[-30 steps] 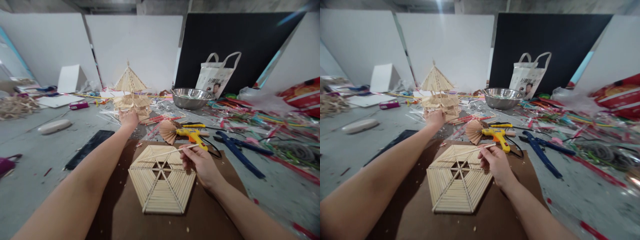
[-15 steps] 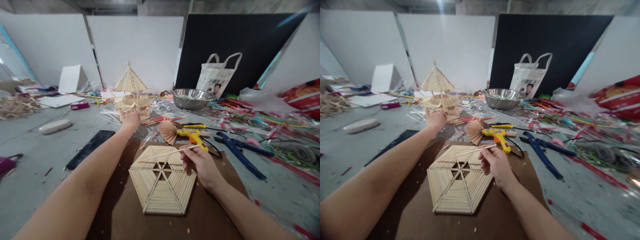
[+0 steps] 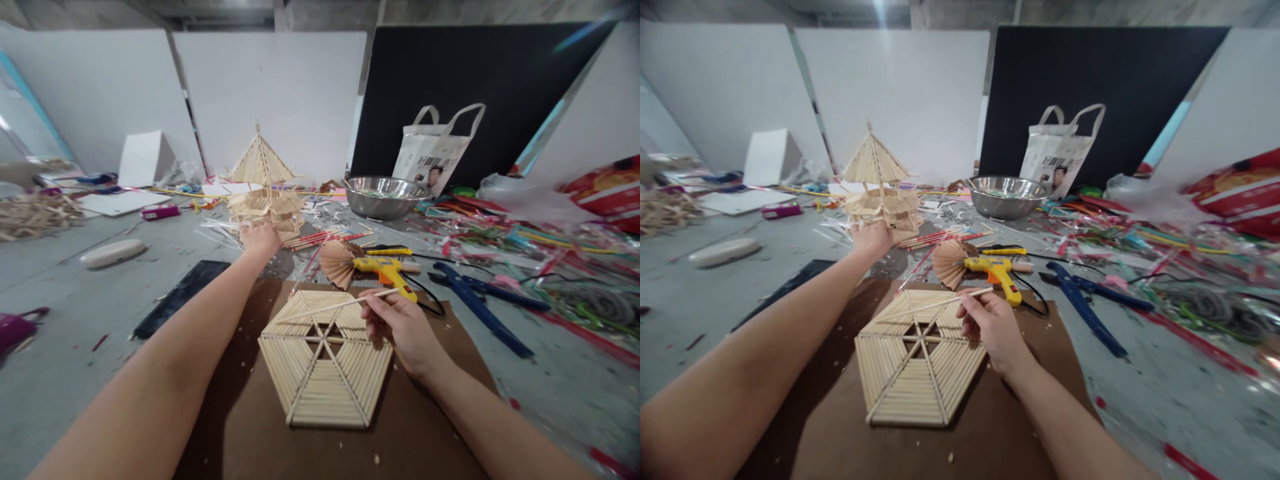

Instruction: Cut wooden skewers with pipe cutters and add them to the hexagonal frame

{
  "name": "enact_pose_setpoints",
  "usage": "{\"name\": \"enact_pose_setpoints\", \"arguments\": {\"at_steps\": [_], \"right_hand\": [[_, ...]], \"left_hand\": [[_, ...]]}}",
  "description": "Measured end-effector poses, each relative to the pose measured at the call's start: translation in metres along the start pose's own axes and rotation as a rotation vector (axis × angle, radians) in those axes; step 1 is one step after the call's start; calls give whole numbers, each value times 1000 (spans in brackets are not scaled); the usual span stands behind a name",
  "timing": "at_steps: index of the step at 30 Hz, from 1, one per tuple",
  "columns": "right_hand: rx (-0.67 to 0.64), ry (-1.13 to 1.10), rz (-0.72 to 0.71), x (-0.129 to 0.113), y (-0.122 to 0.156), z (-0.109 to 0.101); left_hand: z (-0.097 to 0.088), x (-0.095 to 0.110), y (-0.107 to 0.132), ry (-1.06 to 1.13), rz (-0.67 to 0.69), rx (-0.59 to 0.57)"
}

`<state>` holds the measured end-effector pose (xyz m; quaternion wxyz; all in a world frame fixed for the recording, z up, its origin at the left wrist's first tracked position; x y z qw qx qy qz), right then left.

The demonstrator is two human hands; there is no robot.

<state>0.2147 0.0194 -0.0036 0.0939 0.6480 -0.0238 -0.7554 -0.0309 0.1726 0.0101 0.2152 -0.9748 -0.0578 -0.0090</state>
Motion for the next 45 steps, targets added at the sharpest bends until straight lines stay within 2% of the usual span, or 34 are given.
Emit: {"name": "enact_pose_setpoints", "arguments": {"at_steps": [10,15,31,45], "right_hand": [[-18,11,-9,2,-3,-2],[-8,8,0,1,-2,-1],[-7,16,0,2,-2,-1],[-15,14,2,2,-2,-3]], "left_hand": [[-8,-13,-11,61,10,-99],[-10,-16,-15,73,14,-109],[-7,-13,-14,90,-27,-53],[-13,-7,-9,131,-83,55]]}}
Point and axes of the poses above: each hand's wrist, its own y-axis away from the middle knuckle, its own z-axis out of the palm, x = y × z, the point moved 2 cm from there along -y, towards the middle knuckle, and after that the axes turned 6 degrees about z, right-handed, at the moved point
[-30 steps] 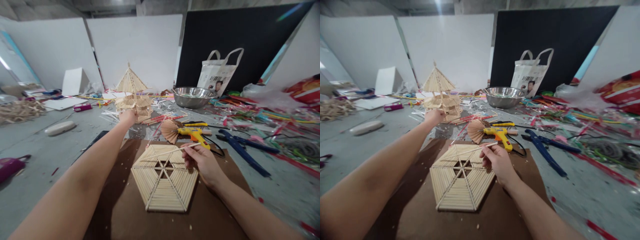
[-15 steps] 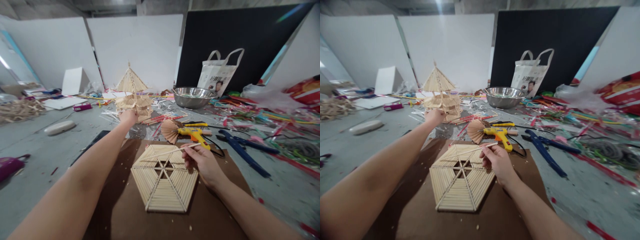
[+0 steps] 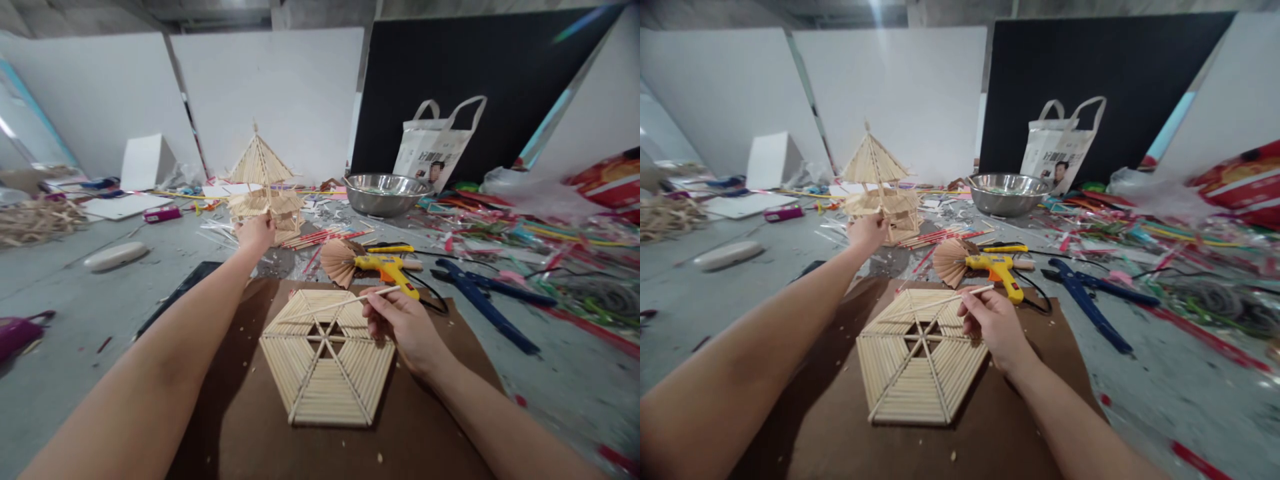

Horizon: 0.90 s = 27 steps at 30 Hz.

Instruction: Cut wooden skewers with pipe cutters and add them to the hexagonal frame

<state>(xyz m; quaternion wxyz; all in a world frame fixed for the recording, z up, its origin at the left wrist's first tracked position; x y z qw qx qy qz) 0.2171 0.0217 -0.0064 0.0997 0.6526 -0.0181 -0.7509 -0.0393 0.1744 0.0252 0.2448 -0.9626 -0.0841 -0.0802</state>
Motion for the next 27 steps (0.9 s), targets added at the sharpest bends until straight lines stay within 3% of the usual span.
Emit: {"name": "enact_pose_setpoints", "arguments": {"at_steps": [17,27], "right_hand": [[-8,-9,1,-1,1,0],[0,-4,-12,-4,3,2]], "left_hand": [[5,2,2,282,-242,96],[9,-2,-3,385,-299,115]]}}
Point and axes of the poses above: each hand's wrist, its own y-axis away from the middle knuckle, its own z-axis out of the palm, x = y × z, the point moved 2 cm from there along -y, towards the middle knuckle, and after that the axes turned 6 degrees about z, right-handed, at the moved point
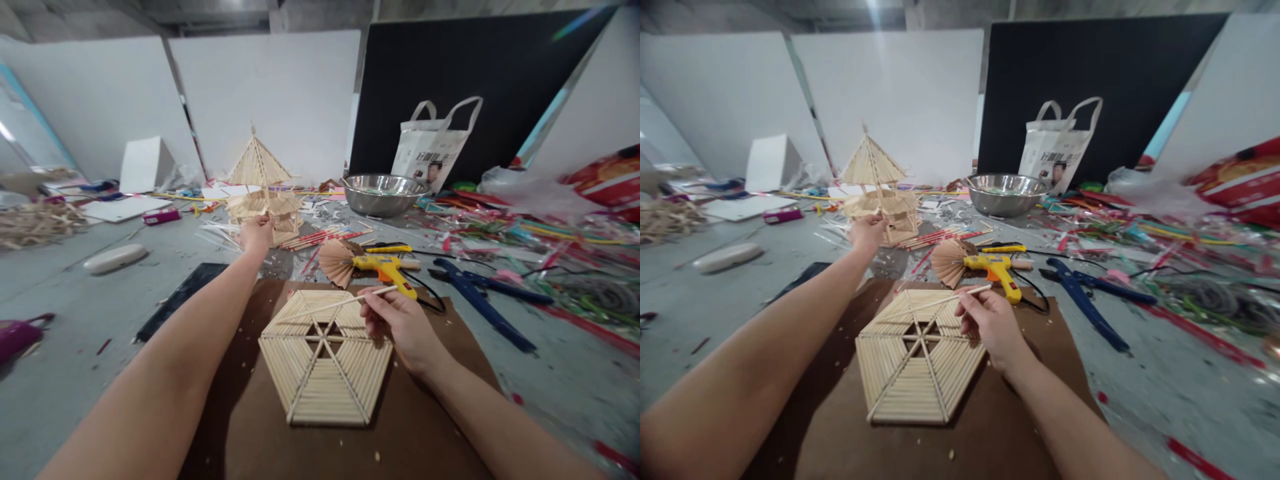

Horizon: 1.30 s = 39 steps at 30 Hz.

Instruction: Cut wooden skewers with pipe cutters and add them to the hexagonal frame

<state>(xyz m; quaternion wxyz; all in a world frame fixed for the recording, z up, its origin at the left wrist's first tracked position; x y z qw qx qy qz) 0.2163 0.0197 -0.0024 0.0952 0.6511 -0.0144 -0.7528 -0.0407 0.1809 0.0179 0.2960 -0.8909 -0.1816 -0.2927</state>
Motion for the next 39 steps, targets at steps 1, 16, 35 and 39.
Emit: {"name": "enact_pose_setpoints", "arguments": {"at_steps": [1,16,35,39], "right_hand": [[1,-1,-1,0,0,0],[21,-206,-162,-17,3,-9],[-35,1056,-553,0,-8,-7],[-50,1315,-477,8,-15,-8]], "left_hand": [[0,0,0,7,0,3],[-16,4,16,288,180,25],[-88,29,118,1204,-209,-739],[-98,27,144,1231,-299,-854]]}}
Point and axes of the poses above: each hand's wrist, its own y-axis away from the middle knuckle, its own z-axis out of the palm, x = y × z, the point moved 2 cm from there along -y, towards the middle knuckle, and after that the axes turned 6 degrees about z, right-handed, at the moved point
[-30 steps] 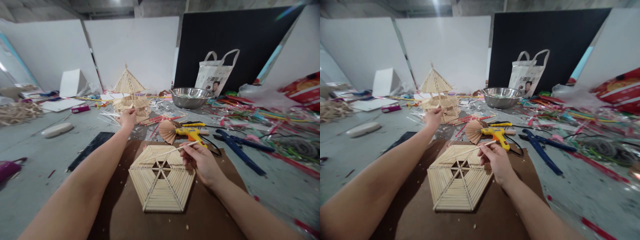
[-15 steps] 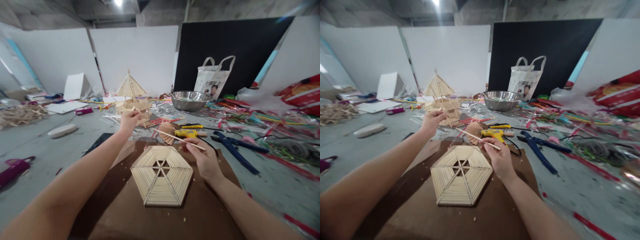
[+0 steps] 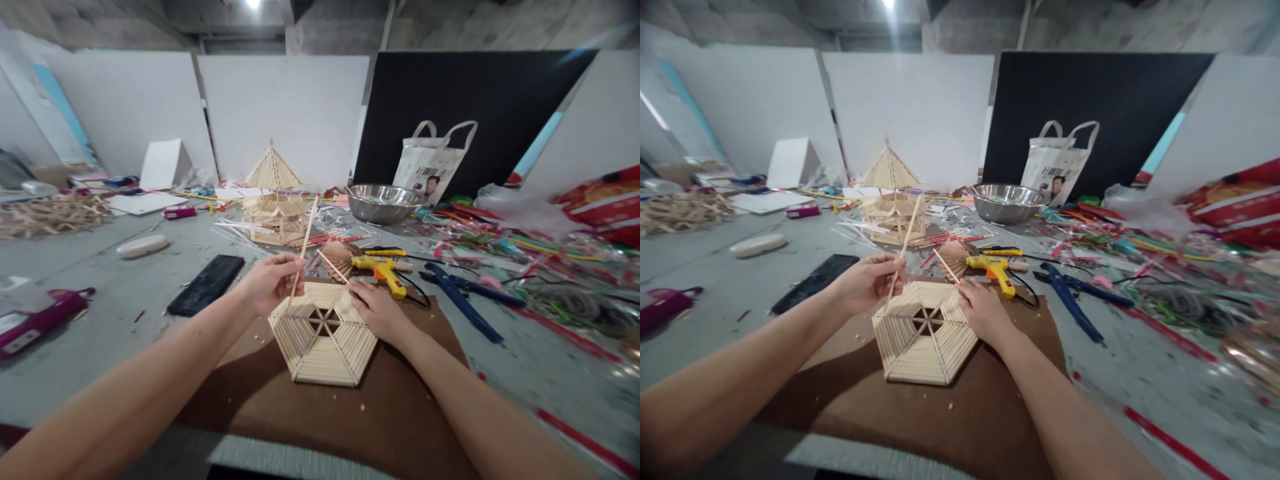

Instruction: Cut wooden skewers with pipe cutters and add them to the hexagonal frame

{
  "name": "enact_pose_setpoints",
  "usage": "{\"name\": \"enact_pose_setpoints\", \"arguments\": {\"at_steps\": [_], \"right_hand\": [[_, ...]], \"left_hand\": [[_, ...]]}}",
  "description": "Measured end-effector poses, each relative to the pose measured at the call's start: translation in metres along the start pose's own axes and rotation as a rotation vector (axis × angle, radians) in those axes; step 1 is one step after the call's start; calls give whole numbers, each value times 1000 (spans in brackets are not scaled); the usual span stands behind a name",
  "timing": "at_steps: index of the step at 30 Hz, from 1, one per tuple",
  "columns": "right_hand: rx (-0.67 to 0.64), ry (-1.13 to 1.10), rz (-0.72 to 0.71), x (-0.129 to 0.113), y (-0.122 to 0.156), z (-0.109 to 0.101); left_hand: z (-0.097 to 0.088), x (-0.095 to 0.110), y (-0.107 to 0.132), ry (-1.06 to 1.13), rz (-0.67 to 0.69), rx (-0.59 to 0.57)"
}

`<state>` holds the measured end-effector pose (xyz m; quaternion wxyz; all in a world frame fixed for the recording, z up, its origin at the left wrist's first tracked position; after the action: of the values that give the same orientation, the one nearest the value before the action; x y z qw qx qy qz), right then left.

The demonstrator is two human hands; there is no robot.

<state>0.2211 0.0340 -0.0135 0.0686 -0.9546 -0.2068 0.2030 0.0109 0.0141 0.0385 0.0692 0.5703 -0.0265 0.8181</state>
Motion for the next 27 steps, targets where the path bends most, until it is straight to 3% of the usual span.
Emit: {"name": "enact_pose_setpoints", "arguments": {"at_steps": [5,10,15,21,27], "right_hand": [[29,131,-1,2,1,2],[176,142,0,6,1,-11],[356,280,207,29,-1,-33],[260,400,509,50,-1,-42],[299,436,739,71,4,-58]], "left_hand": [[1,-19,10,76,-34,-56],[3,-25,16,35,29,-63],[6,-26,25,-51,44,-94],[4,-29,23,-158,110,-73],[1,-28,22,-203,140,-49]]}}
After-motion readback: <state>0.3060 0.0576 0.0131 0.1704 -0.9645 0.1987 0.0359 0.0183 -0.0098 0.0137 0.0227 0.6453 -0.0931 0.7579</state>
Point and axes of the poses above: each hand's wrist, its own y-axis away from the middle knuckle, its own z-axis out of the palm, x = y × z, the point moved 2 cm from there along -y, towards the middle knuckle, and after that the axes turned 6 degrees about z, right-handed, at the moved point
